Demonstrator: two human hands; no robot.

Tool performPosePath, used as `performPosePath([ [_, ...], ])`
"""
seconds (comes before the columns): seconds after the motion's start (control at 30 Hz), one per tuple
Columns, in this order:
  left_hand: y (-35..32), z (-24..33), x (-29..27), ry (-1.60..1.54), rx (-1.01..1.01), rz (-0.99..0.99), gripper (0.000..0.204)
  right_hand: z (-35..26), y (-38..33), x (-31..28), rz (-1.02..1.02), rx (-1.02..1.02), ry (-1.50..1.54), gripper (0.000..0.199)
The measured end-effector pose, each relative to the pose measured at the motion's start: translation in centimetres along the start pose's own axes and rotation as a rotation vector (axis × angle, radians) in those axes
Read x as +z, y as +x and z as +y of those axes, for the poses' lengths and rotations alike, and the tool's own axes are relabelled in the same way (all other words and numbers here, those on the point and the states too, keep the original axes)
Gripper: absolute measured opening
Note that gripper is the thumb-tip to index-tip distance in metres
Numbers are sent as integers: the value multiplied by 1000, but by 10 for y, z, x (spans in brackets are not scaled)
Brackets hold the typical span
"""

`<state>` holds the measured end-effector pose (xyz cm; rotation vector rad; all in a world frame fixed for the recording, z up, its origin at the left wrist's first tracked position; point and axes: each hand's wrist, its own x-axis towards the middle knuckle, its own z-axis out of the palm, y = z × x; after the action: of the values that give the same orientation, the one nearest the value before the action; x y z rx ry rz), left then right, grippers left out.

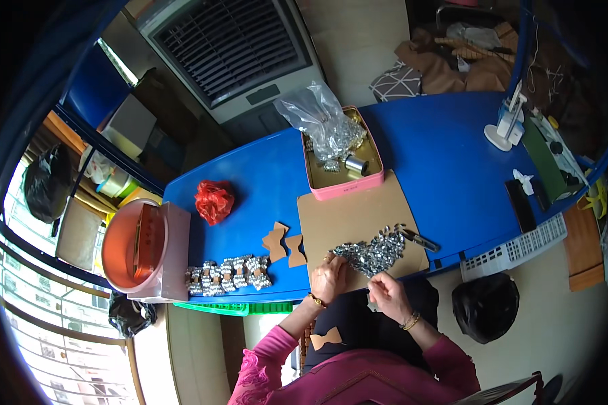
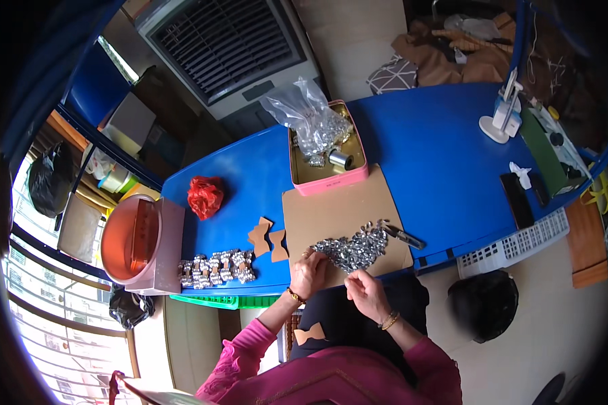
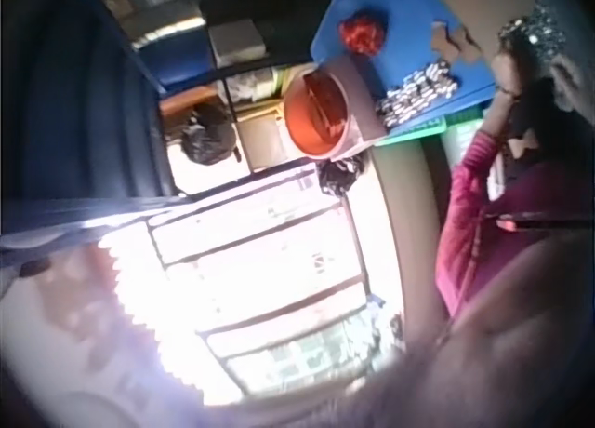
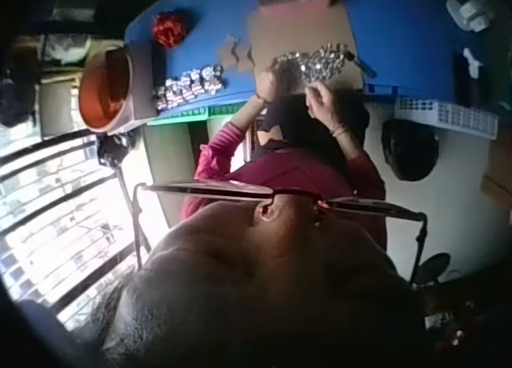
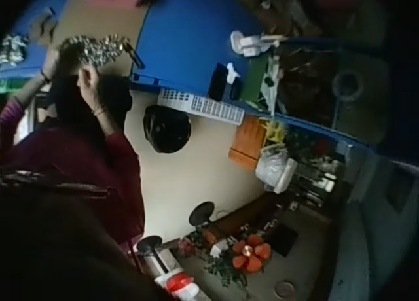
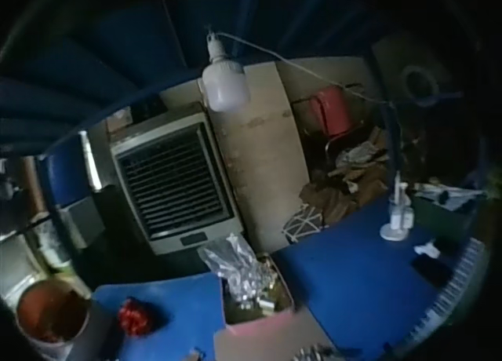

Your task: Manually attaching small silver decorative beads to a brown component using thread.

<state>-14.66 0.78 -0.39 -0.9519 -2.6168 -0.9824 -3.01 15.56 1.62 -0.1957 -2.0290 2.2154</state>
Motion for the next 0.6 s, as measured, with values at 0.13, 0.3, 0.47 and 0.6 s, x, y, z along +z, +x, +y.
performPosePath([
  [0.13,-3,4,-3,-169,-15,35,9,-2,-2,0,6,-8,-69,7],
  [0.3,-8,26,-14,-837,-460,-164,11,-4,4,1,41,-59,-256,6],
  [0.47,-17,49,-23,-1238,-732,-308,14,-8,4,2,68,-330,-494,8],
  [0.6,-26,52,-23,-1361,-792,-310,14,-8,-3,2,68,-260,-450,9],
])
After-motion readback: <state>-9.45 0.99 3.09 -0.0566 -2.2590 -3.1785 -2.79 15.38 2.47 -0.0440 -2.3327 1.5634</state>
